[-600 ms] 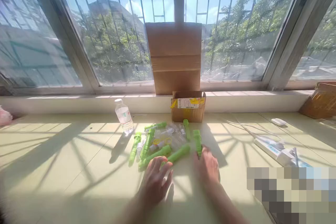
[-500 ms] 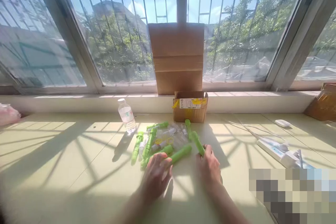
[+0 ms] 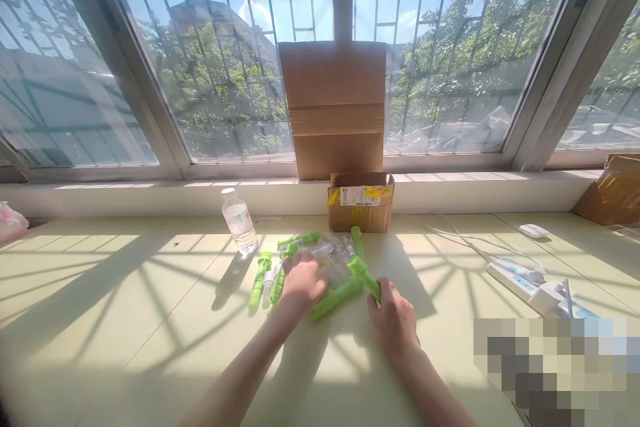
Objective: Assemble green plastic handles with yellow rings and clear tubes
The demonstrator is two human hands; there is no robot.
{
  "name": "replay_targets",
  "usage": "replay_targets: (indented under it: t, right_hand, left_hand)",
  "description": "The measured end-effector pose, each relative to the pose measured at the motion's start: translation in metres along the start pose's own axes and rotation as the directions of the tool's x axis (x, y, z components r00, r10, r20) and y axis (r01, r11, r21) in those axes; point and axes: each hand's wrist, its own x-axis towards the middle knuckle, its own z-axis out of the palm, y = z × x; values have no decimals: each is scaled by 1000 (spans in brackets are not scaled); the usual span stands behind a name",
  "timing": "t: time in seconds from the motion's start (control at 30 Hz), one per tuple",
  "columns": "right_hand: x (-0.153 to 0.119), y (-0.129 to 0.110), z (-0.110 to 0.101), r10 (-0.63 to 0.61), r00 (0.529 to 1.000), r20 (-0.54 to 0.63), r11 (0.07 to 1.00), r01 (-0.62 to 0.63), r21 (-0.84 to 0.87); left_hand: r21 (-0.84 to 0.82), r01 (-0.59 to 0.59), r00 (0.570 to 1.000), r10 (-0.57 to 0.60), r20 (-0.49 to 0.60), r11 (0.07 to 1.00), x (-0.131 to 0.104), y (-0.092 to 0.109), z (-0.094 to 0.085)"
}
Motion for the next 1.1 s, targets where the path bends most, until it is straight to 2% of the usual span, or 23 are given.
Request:
replay_targets:
  t: [0.17,0.37,0.47,0.53,0.6,0.67,0.73,0.9,1.1]
  right_hand:
    - [1,0,1,-20,1000,-4,999,20,-29]
    - [0,1,4,-35,999,-12,999,35,-41]
    - [-1,1,5,-46,999,-21,998,45,-34]
    - [-1,0,4,-55,998,-31,998,54,-35]
    - [-2,-2,4,-87,996,-37,996,85,-32]
    - [-2,-5,2,-138,990,-41,990,137,-21]
    - [-4,-8,0,-185,982,-47,983,185,-8]
    - [-10,-18,-9,-236,970,-51,969,239,60]
    - [-17,-29,-14,-267,964,10,961,266,81]
  left_hand:
    - [-28,73,997,-72,34,997,10,8,6]
    - [-50,63,998,-63,-2,997,12,6,13]
    - [-149,46,998,-54,-46,988,12,5,5]
    - [-294,49,996,-70,-60,955,11,5,-2]
    - [-488,34,996,-72,-60,872,9,5,-10]
    - [-652,45,998,-60,-2,757,8,5,-18]
    - [-747,67,997,-10,81,661,6,4,-26]
    - [-785,74,989,54,136,615,-1,-1,-39]
    - [-756,37,975,142,171,654,-10,-10,-42]
